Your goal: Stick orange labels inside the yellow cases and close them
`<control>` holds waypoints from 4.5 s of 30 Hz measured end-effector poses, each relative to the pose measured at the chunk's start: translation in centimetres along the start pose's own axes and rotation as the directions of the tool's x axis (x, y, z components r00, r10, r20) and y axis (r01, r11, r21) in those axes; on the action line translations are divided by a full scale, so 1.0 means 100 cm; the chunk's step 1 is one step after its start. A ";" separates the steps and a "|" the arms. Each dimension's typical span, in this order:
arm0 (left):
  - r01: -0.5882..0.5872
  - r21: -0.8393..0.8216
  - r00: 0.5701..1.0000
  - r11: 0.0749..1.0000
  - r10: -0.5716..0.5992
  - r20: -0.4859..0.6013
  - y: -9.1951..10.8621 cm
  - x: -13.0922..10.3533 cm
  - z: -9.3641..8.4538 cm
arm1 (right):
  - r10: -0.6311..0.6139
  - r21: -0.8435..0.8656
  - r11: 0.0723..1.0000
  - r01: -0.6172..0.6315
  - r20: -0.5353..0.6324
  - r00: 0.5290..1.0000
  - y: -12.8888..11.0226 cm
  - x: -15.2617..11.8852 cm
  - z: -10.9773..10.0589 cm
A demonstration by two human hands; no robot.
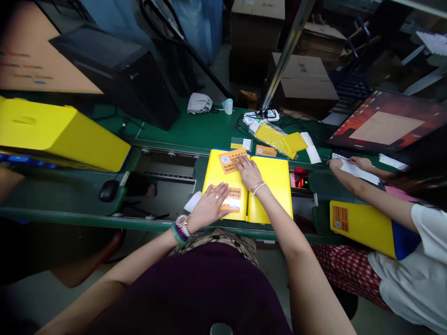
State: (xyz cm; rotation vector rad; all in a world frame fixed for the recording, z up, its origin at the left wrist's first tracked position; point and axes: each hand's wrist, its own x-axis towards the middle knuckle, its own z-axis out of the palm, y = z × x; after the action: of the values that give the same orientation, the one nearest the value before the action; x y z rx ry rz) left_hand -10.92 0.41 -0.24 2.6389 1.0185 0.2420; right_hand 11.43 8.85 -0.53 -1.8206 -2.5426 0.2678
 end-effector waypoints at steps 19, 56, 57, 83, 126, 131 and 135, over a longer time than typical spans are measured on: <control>-0.221 -0.018 0.975 0.975 0.221 0.031 0.003 0.024 0.004 | 0.219 0.075 0.976 -0.206 -0.420 0.881 0.001 -0.056 0.002; 0.090 -0.989 0.921 0.117 -0.387 0.038 0.047 -0.014 -0.056 | 0.367 0.690 0.722 0.047 -0.441 0.819 -0.126 -0.136 -0.059; 0.089 -0.984 0.922 0.153 -0.387 0.023 0.047 -0.014 -0.056 | 0.381 0.700 0.713 0.034 -0.429 0.819 -0.127 -0.135 -0.060; 0.413 -0.760 0.054 -0.502 -0.819 0.571 -0.071 -0.111 0.103 | 0.748 0.915 0.393 -0.089 -0.262 0.610 -0.022 -0.135 -0.061; 0.223 -0.921 0.823 -0.321 -0.445 0.354 0.040 0.010 -0.054 | 0.621 0.936 0.296 -0.188 -0.040 0.783 -0.057 -0.167 -0.076; 0.166 -0.956 0.821 -0.242 -0.502 0.270 0.082 0.031 -0.030 | 0.719 0.991 -0.084 -0.106 0.134 0.682 -0.042 -0.176 -0.047; 0.153 -0.985 0.845 -0.075 -0.507 0.170 0.102 0.050 -0.013 | 0.728 0.987 -0.150 -0.064 0.154 0.668 -0.009 -0.188 -0.041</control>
State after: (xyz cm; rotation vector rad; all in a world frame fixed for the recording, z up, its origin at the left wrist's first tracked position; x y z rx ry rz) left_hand -1.16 -3.11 4.63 0.9129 0.9433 0.8463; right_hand 17.19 -8.53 5.49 -1.4944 -0.5673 1.0939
